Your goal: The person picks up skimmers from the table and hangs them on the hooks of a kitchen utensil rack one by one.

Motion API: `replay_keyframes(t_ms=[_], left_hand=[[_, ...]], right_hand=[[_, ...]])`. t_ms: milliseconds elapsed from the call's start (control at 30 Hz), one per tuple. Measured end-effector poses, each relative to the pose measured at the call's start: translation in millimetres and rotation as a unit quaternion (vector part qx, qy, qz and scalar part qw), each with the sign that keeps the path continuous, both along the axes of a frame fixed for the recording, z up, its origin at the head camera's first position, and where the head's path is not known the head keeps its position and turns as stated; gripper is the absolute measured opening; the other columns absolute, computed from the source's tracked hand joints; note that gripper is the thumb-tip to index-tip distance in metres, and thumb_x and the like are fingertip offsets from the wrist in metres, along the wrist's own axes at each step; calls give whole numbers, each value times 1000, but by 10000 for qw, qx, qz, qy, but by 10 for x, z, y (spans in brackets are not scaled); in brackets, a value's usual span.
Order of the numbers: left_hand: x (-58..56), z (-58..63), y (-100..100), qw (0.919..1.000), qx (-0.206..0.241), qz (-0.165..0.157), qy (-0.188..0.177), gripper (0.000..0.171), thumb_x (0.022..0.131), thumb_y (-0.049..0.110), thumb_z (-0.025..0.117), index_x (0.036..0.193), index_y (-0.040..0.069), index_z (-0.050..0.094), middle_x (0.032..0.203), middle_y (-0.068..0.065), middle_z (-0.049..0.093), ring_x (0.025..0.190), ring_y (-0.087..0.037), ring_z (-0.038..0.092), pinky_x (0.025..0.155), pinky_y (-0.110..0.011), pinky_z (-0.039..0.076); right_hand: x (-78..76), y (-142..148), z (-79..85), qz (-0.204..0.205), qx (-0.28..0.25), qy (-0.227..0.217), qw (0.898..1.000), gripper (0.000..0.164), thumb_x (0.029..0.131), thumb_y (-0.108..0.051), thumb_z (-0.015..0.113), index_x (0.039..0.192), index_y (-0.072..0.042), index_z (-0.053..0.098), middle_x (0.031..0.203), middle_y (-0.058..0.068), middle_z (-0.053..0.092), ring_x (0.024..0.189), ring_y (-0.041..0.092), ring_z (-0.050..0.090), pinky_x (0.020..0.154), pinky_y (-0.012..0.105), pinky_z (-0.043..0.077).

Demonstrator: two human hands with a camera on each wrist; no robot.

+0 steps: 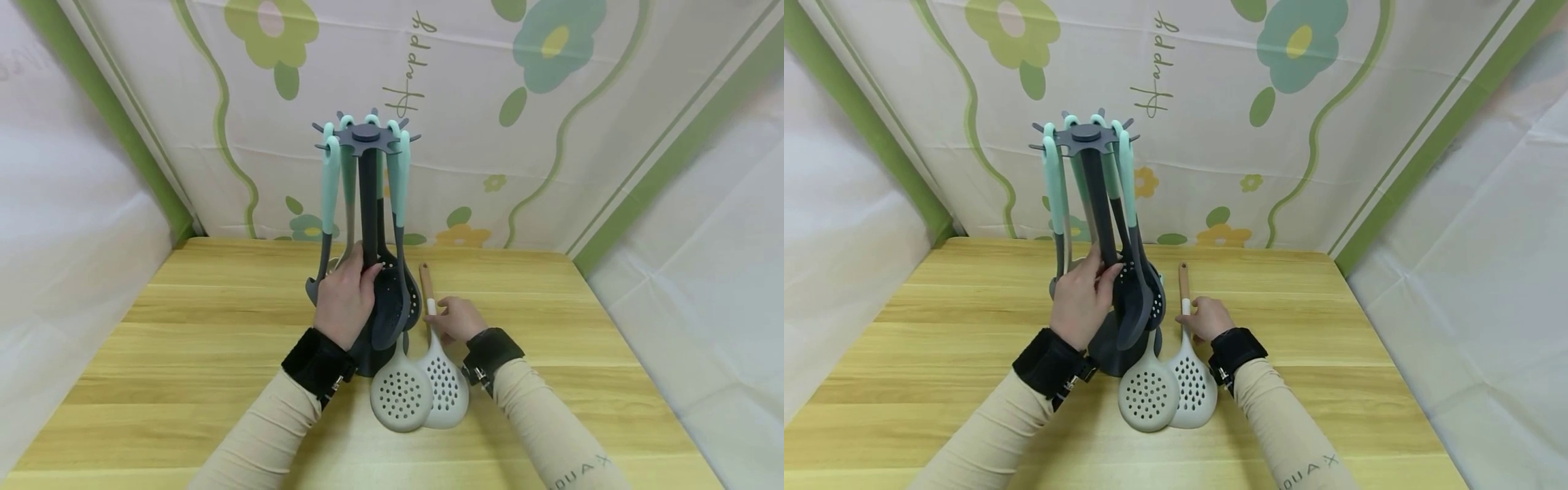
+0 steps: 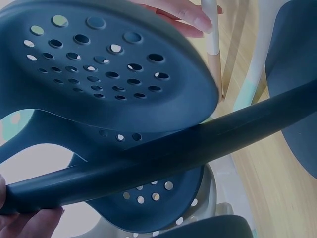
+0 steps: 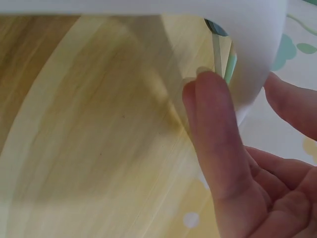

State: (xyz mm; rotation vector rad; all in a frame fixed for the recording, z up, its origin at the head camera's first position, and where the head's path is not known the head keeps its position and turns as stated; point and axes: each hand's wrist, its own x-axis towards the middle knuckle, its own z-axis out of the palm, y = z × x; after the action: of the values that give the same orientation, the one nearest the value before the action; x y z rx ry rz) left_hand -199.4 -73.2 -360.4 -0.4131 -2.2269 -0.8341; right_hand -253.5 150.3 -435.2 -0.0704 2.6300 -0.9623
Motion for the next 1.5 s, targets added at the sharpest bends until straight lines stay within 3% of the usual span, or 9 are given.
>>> replay_keyframes(t_ms=[333, 700, 900, 1033, 1500], left_hand=[[6, 4, -5, 10000, -41, 46, 23, 22, 100, 16, 61, 108, -4, 56, 81, -15, 67, 68, -28, 68, 59, -37, 58], [2, 1, 8, 9999, -98, 69, -9, 23, 99, 15, 61, 109, -4, 55, 80, -15, 66, 68, -27, 67, 59, -37, 57], [7, 2, 6, 9999, -122, 94, -71, 22, 99, 15, 62, 107, -3, 55, 78, -14, 65, 67, -27, 67, 59, -36, 58], [16, 16, 1, 9998, -114, 120, -108, 21, 99, 16, 62, 107, -3, 55, 78, -14, 65, 67, -27, 67, 59, -36, 58], [38, 21, 4, 9997, -117, 139, -157, 22, 99, 16, 61, 108, -3, 55, 81, -14, 67, 68, -27, 67, 60, -37, 58]], right_hand=[[-103, -55, -45, -13, -30, -212, 9998, 49, 92, -23, 71, 128, 8, 57, 88, 18, 73, 60, 20, 72, 56, 32, 60], [-122, -66, 13, 119, 59, -258, 9996, 53, 92, -21, 70, 130, 12, 53, 93, 22, 71, 60, 20, 72, 55, 31, 60], [-125, -98, 27, 79, 134, -367, 9992, 23, 90, -20, 72, 90, 1, 63, 77, 13, 70, 56, 18, 69, 53, 29, 58], [-145, -111, 24, 137, 236, -351, 9990, 24, 90, -21, 73, 77, -4, 61, 71, 11, 68, 52, 16, 67, 50, 27, 57], [-137, -131, 9, 108, 180, -332, 9992, 19, 89, -13, 71, 78, 0, 62, 68, 12, 68, 51, 16, 67, 49, 28, 57]])
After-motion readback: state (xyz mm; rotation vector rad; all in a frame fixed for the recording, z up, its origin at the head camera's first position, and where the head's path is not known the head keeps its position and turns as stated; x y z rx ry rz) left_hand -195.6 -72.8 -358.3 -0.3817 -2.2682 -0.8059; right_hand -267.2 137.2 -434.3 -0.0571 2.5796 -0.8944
